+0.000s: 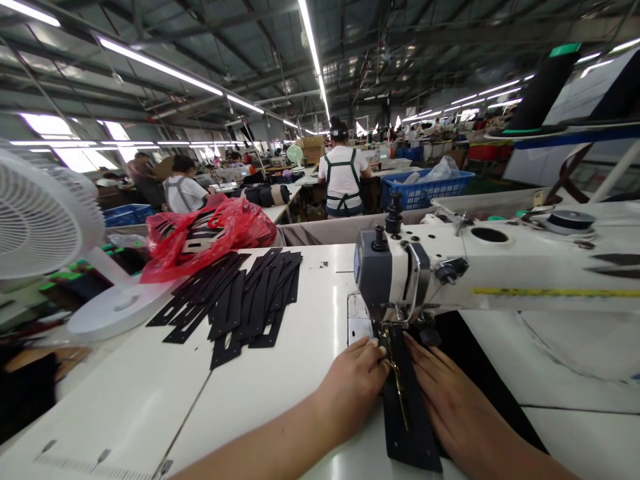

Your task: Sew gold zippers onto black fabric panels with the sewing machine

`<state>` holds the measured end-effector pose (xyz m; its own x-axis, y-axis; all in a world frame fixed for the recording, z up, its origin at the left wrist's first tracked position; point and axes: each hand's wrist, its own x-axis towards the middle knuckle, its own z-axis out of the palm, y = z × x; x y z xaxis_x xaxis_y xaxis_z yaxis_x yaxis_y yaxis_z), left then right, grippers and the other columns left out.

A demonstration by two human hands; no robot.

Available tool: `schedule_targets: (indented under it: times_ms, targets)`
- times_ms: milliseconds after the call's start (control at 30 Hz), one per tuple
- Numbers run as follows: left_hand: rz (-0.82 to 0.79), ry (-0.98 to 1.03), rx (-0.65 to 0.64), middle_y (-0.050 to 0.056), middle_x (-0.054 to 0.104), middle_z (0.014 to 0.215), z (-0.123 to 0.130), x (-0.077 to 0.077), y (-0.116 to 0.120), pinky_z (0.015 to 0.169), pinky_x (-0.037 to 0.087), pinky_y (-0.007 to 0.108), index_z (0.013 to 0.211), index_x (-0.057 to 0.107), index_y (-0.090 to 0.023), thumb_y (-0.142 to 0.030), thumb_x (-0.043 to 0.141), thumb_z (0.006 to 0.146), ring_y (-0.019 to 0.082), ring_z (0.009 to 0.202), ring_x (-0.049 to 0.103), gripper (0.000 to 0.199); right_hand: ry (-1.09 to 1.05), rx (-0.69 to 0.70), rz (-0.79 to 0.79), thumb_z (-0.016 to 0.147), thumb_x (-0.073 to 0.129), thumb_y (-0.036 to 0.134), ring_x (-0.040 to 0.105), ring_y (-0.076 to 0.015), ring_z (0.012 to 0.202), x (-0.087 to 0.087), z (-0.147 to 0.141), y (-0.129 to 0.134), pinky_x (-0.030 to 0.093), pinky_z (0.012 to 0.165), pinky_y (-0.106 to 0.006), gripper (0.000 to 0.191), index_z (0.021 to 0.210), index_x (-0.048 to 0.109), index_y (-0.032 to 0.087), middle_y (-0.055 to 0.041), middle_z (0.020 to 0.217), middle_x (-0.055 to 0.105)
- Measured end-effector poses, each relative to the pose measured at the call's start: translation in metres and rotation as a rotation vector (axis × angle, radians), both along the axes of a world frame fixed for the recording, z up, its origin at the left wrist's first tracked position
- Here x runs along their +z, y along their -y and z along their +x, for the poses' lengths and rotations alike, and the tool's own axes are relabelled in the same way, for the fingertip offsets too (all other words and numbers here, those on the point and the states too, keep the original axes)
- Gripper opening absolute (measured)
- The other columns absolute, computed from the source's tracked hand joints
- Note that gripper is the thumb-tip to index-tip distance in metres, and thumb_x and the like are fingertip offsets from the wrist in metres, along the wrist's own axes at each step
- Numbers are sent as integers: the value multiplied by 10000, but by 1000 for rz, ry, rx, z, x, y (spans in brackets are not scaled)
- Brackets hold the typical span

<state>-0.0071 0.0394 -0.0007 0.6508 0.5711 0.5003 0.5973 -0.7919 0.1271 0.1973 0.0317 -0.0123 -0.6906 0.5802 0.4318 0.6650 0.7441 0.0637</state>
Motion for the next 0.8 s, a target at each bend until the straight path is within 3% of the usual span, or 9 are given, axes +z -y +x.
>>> schedule_targets:
  times_ms: [167,433,667,800]
  targets:
    - [-15,-2,-4,100,614,873,1,2,-10,912,486,379,950,593,-109,-118,390,908,197,893,593,208,-45,16,-24,812,400,68,484,-226,1185,3,-2,-11,431,976,-446,552,1361,366,105,-151,1273,524]
    - [-177,14,66,78,582,951,1,-4,-22,823,503,328,917,594,-143,-126,377,915,200,913,553,217,-140,17,-153,850,393,96,471,-232,1189,3,-5,-26,404,987,-460,537,1378,328,158,-146,1273,514]
    - [-166,-84,33,139,577,1068,-2,4,-17,1044,350,375,1075,566,-76,-87,478,812,239,1070,521,277,-197,-45,-254,802,580,237,552,-254,1035,15,-4,-29,483,859,-399,322,1119,593,178,-122,1115,588]
    - [-170,-122,29,132,576,1090,-8,7,-15,1059,331,385,1119,544,-96,-119,500,799,234,1094,514,323,-219,82,-433,772,568,133,592,-190,948,32,-7,-40,483,832,-304,230,979,634,208,-55,1031,636]
